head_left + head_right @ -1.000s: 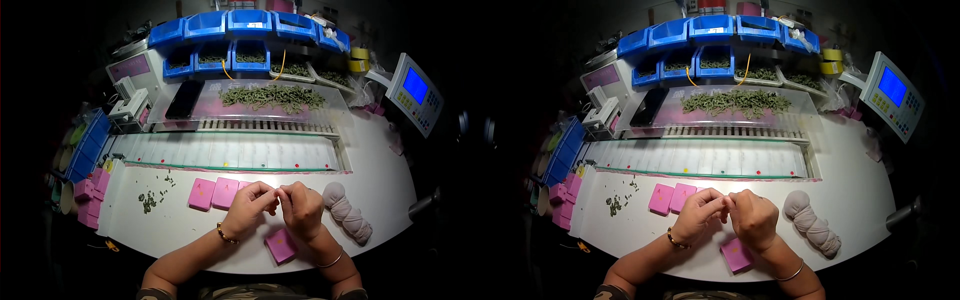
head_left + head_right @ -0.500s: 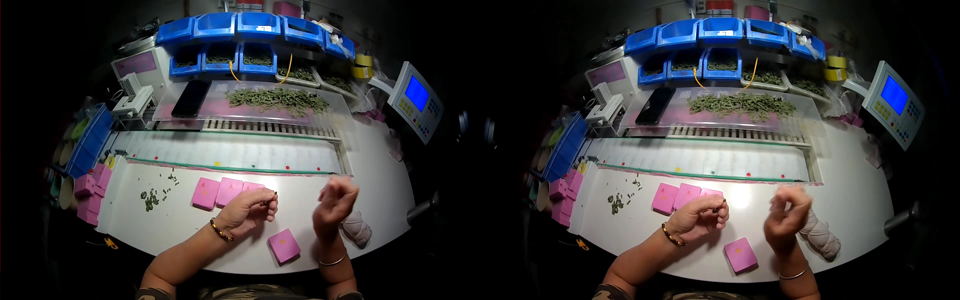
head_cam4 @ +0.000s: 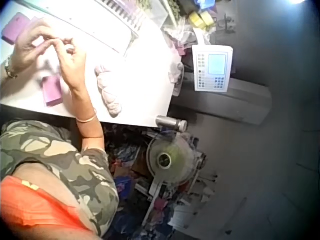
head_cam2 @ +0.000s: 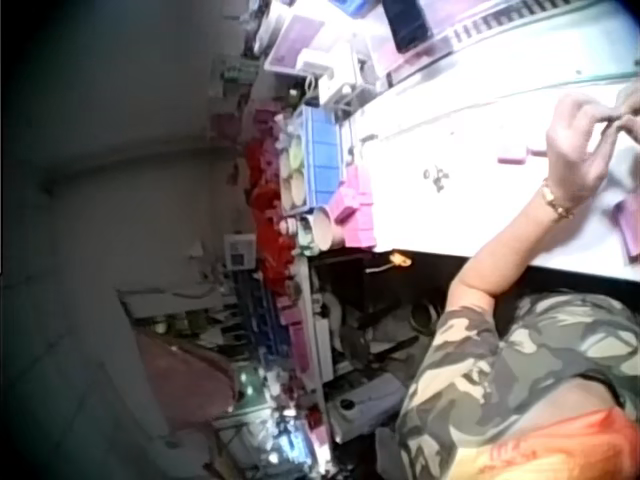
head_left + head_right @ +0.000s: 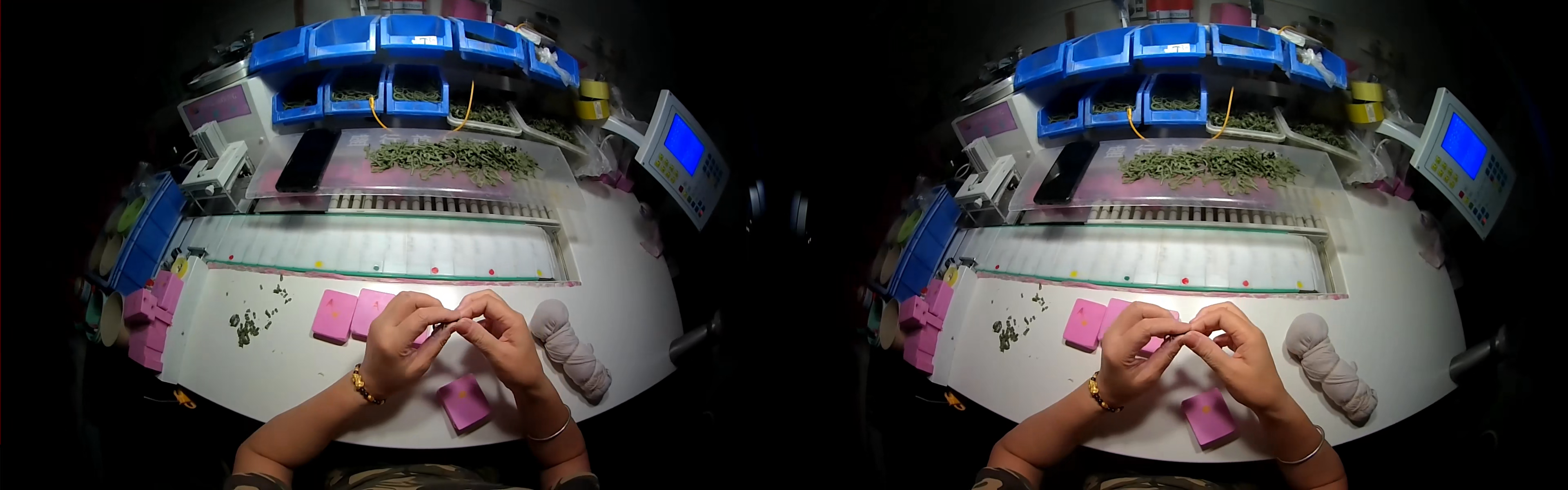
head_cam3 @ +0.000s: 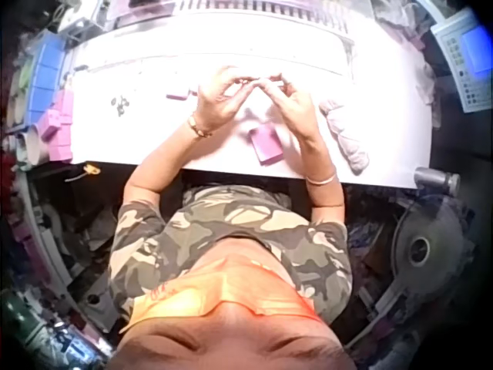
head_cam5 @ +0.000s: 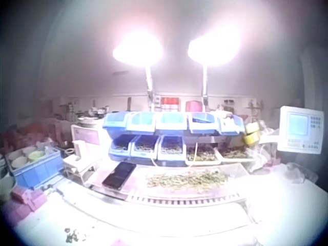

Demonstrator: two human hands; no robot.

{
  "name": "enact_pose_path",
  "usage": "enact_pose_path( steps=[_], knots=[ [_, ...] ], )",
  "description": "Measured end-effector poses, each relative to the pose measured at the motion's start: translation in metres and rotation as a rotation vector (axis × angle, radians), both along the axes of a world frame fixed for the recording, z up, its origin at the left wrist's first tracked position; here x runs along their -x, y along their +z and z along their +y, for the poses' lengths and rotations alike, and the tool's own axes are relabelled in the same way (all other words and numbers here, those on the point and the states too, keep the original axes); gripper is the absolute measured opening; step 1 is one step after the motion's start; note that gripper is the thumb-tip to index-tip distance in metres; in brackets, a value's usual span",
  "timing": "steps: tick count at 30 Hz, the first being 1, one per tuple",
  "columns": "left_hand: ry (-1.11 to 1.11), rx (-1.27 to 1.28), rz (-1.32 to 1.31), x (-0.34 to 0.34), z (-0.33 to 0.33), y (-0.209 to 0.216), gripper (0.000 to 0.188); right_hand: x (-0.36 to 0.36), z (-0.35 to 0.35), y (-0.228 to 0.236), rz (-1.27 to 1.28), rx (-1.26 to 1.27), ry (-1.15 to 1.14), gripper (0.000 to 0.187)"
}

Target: The person assembles small floral arrangements by placing green foliage into pink square molds and inserting individual flower components into the center of each arrangement using both hands.

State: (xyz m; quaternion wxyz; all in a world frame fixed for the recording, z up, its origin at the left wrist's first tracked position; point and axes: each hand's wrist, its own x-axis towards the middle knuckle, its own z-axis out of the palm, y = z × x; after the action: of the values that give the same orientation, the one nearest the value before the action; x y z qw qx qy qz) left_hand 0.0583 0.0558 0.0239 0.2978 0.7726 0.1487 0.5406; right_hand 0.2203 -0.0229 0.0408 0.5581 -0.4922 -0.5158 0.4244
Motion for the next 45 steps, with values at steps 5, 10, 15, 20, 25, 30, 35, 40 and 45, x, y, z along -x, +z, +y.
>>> enact_pose_path(
  steps=[5, 10, 15, 20, 25, 30, 35, 40, 45],
  knots=[
    [-0.005, -0.107, 0.049, 0.0008, 0.0035, -0.0029, 0.030, -0.0059, -0.0017, -0.0024, 0.087, 0.013, 0.008, 0.008],
    [-0.112, 0.344, 0.131, 0.0021, 0.0009, -0.0048, 0.058, -0.0074, 0.0005, -0.0059, 0.049, -0.035, -0.040, 0.006],
    [-0.147, 0.569, 0.128, 0.0010, 0.0021, -0.0050, 0.062, -0.0072, 0.0013, -0.0031, -0.032, -0.069, -0.115, 0.004],
    [-0.231, 0.707, 0.140, 0.0032, 0.0014, -0.0066, 0.058, -0.0068, 0.0035, -0.0055, -0.043, -0.071, -0.152, 0.004],
    [-0.254, 0.747, 0.114, 0.0030, 0.0003, -0.0039, 0.053, -0.0082, 0.0041, -0.0080, -0.077, -0.058, -0.172, 0.005],
    [-0.249, 0.726, 0.084, 0.0026, -0.0005, -0.0038, 0.048, -0.0077, 0.0045, -0.0055, -0.124, -0.064, -0.185, 0.005],
    [-0.225, 0.827, 0.060, 0.0043, -0.0009, -0.0031, 0.040, -0.0063, 0.0043, -0.0034, -0.182, -0.074, -0.203, 0.005],
    [-0.228, 0.753, 0.037, 0.0025, -0.0007, -0.0044, 0.038, -0.0056, 0.0031, -0.0036, -0.181, -0.088, -0.216, 0.008],
    [-0.233, 0.798, 0.046, 0.0028, -0.0015, -0.0040, 0.036, -0.0056, 0.0031, -0.0043, -0.149, -0.102, -0.234, 0.011]
  ],
)
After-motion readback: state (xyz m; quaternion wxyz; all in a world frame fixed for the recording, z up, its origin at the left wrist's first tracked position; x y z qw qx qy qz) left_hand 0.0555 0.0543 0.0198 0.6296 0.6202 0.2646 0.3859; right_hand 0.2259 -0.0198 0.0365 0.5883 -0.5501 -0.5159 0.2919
